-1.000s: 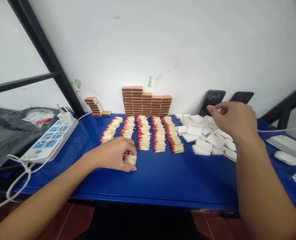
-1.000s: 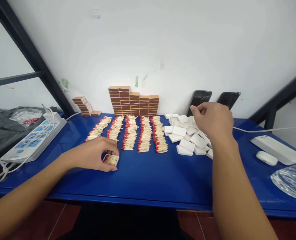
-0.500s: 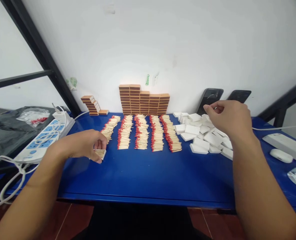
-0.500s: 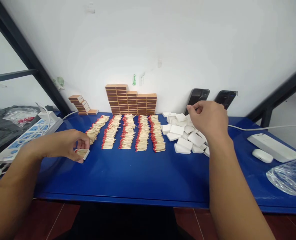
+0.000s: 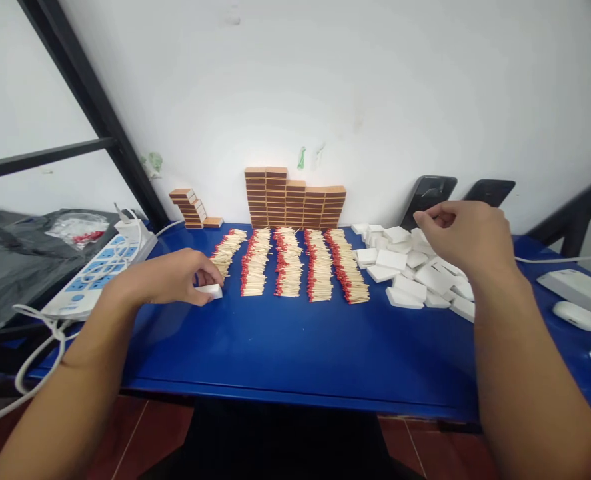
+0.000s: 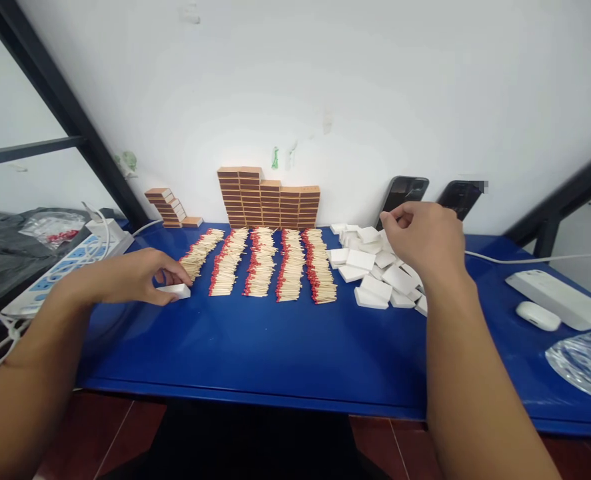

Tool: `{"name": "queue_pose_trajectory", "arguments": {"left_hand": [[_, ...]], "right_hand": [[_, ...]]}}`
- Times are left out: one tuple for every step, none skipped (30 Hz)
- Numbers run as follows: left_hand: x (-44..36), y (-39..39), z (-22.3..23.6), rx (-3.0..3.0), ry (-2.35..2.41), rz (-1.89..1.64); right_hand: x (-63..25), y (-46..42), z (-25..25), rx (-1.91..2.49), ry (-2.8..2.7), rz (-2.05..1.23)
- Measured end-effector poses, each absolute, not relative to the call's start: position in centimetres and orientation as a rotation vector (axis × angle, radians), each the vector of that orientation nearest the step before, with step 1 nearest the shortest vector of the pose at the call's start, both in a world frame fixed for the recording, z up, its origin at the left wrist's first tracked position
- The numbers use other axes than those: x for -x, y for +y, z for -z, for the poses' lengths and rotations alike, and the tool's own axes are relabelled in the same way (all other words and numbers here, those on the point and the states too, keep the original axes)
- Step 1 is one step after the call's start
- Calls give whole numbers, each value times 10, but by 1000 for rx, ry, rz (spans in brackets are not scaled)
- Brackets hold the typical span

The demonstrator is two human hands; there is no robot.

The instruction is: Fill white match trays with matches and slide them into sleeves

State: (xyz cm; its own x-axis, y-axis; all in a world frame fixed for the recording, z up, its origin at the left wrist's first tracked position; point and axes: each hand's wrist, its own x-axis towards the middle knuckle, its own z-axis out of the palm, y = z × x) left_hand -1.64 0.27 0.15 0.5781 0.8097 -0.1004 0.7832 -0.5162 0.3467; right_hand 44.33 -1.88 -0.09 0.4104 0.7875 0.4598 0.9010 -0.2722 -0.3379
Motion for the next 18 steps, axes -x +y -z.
{"name": "queue_pose_trajectory", "arguments": {"left_hand": [[18, 4, -1, -2446, 1269, -22], [19, 6, -1, -2439, 1252, 21], [20, 8, -1, -2437, 1246, 34], [21, 9, 0, -2441, 1251, 17], [22, 10, 0, -2447, 1251, 2], [23, 11, 0, -2451, 1246, -10], [24, 12, 0, -2456, 1241, -20], [24, 12, 0, -2462, 1242, -28], [25, 13, 0, -2472, 1251, -40], [25, 13, 1, -2485, 1265, -52], [26, 14, 1, -2503, 1285, -70], [27, 15, 2, -2523, 1312, -96], [28, 16, 2, -2542, 1343, -132], [29, 17, 2, -2558, 1374, -174], [30, 19, 2, -2570, 1404, -217], [30, 20, 2, -2578, 1435, -255], [30, 21, 2, -2583, 1463, -286], [30, 22, 2, -2584, 1483, -306]], "right_hand": [[-443, -18, 1, 2122, -1435, 270], [-443, -18, 1, 2122, -1437, 269], [-443, -18, 1, 2122, -1439, 266], [-443, -17, 2, 2121, -1442, 261], [-443, -17, 2, 2119, -1437, 259], [-443, -17, 2, 2118, -1433, 256], [-443, -17, 2, 2114, -1432, 255], [-443, -18, 1, 2110, -1436, 253], [-443, -18, 1, 2108, -1440, 253], [-443, -18, 1, 2107, -1443, 254], [-443, -18, 1, 2104, -1443, 257], [-444, -19, 1, 2100, -1443, 258], [-444, -19, 1, 2094, -1441, 259], [-444, -19, 1, 2087, -1443, 260], [-444, -19, 1, 2080, -1450, 261], [-444, -20, 1, 2078, -1455, 259], [-444, -20, 1, 2081, -1457, 256], [-444, -20, 1, 2086, -1456, 252]]}}
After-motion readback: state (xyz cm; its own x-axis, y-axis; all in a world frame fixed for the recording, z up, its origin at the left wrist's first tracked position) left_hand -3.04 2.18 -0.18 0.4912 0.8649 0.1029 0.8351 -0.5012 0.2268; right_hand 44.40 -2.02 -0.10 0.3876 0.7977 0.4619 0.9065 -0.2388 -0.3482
